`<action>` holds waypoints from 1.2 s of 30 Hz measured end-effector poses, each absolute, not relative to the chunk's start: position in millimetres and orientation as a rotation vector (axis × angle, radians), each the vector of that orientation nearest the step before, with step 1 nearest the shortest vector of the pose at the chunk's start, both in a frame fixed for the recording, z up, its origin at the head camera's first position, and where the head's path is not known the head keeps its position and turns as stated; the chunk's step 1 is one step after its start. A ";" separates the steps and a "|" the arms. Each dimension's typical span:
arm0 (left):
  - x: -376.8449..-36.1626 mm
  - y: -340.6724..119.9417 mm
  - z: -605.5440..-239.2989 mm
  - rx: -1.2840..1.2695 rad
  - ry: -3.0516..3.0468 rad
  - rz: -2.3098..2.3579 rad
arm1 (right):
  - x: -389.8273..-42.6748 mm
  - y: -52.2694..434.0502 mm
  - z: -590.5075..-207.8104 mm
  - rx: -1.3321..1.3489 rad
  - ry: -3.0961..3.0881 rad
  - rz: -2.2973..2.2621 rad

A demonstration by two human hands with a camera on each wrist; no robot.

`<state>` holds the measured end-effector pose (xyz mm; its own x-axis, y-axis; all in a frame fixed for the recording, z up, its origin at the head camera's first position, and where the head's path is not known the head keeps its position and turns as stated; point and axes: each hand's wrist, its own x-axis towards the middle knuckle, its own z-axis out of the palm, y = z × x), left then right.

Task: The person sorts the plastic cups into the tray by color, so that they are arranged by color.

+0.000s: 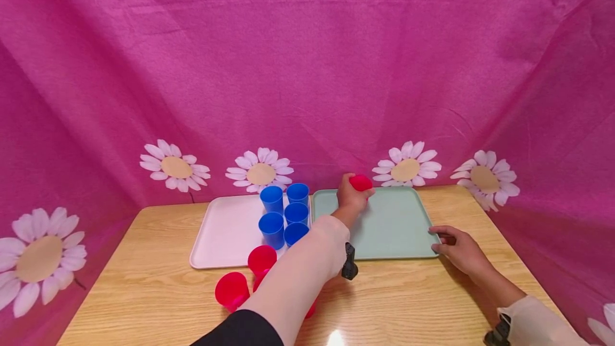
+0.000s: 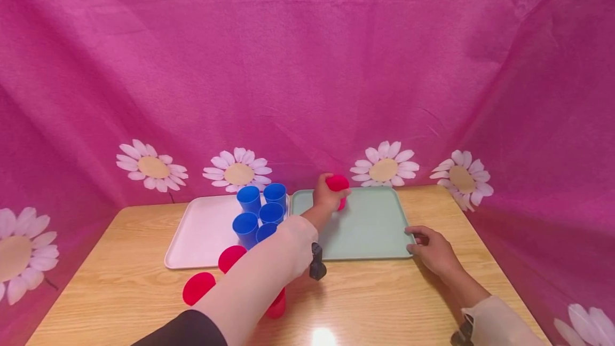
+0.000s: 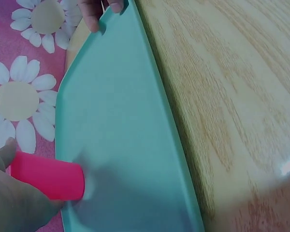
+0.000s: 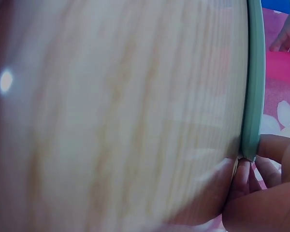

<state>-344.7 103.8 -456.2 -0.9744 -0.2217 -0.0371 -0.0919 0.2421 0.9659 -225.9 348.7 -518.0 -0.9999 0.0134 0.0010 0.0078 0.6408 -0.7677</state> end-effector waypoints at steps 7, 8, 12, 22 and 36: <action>-343.4 100.3 -457.1 0.291 -2.417 -1.805 | -226.2 345.6 -516.0 -0.012 -2.841 1.317; -342.8 99.7 -456.4 0.288 -2.424 -1.799 | -226.2 345.3 -515.8 -0.015 -2.842 1.315; -339.9 96.7 -451.8 0.276 -2.463 -1.783 | -226.1 345.1 -515.9 -0.025 -2.850 1.316; -332.4 79.4 -419.0 0.109 -2.573 -1.705 | -226.2 348.6 -517.6 -0.043 -2.862 1.303; -305.1 15.3 -363.9 -0.268 -2.542 -1.909 | -226.4 348.9 -518.9 -0.045 -2.856 1.322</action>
